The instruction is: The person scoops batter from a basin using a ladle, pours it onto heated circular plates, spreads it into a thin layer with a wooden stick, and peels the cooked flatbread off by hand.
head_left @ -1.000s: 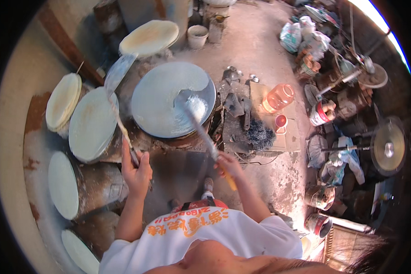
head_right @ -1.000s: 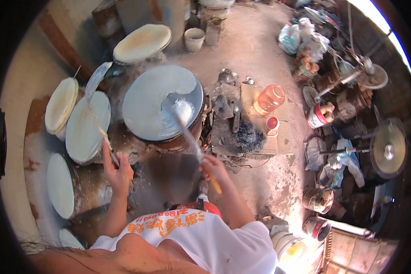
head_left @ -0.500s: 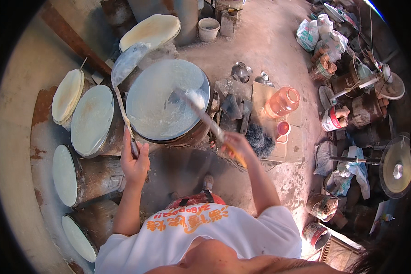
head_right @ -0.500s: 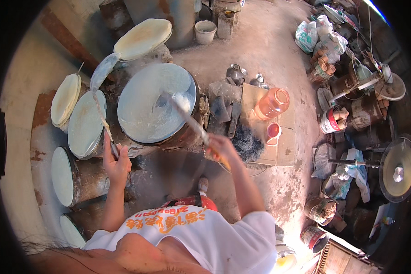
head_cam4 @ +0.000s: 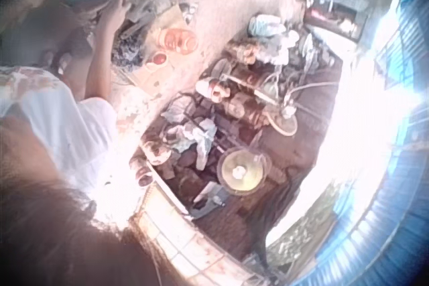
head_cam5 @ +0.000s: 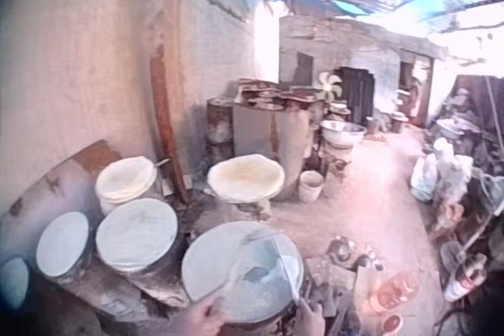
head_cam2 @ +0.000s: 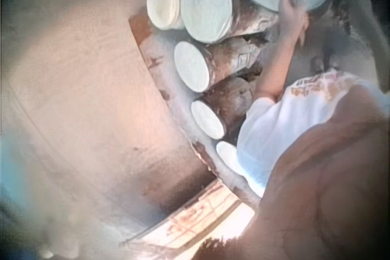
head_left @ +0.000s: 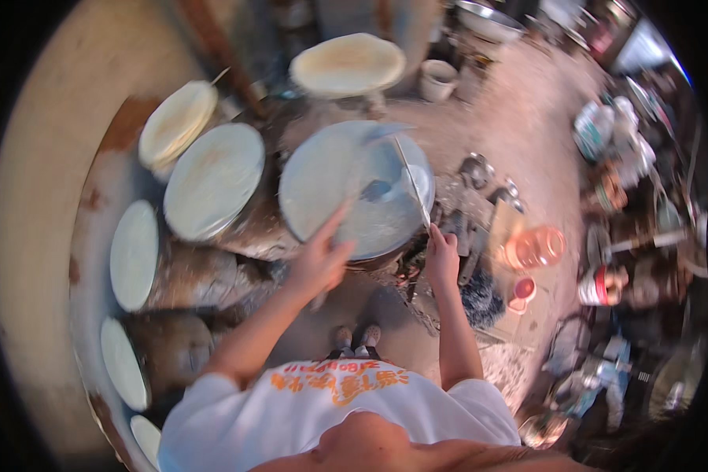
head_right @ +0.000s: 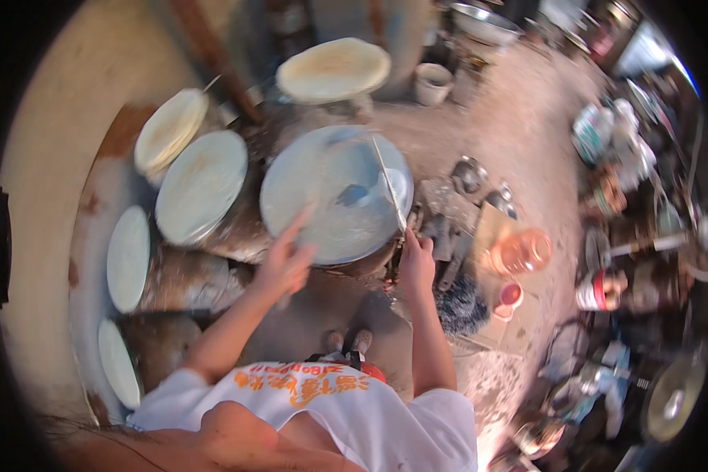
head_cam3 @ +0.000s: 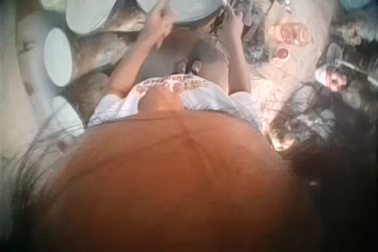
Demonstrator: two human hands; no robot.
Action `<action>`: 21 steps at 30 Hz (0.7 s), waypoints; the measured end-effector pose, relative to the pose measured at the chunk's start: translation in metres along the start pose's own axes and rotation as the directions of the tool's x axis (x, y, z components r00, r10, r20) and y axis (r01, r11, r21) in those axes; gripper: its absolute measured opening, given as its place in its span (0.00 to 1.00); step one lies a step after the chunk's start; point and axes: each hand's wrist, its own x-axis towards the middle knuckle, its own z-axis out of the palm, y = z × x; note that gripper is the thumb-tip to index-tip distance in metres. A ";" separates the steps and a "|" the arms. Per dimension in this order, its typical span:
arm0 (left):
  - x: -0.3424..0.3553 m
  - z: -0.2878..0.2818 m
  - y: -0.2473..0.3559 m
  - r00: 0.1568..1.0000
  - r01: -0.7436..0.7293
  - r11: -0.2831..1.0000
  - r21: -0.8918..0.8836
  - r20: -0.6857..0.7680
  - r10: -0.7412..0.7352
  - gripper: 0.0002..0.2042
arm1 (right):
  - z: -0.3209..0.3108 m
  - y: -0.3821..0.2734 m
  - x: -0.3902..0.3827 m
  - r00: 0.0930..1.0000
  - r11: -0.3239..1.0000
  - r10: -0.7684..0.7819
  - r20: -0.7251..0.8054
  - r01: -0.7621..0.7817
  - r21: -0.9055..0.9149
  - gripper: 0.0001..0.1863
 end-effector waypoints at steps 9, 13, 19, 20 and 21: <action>0.003 -0.015 0.042 0.994 0.058 0.906 -0.420 -0.062 -0.092 0.27 | -0.021 0.001 -0.016 1.000 0.998 0.017 -0.025 -0.016 0.054 0.17; 0.015 -0.018 0.032 0.992 0.101 0.843 -0.529 -0.014 -0.128 0.26 | -0.001 -0.021 -0.053 0.989 0.995 -0.101 0.105 0.098 0.026 0.18; 0.017 -0.043 0.008 0.971 0.220 0.548 -0.807 0.124 -0.207 0.13 | -0.025 0.009 -0.002 0.986 0.984 -0.169 0.005 0.169 -0.052 0.17; 0.017 -0.044 0.003 0.966 0.225 0.537 -0.813 0.113 -0.234 0.13 | -0.029 0.011 0.003 0.960 0.960 -0.279 -0.019 0.278 -0.044 0.18; 0.016 -0.044 -0.002 0.948 0.242 0.458 -0.855 0.107 -0.301 0.11 | -0.026 0.009 -0.015 0.966 0.962 -0.234 0.113 0.247 -0.121 0.18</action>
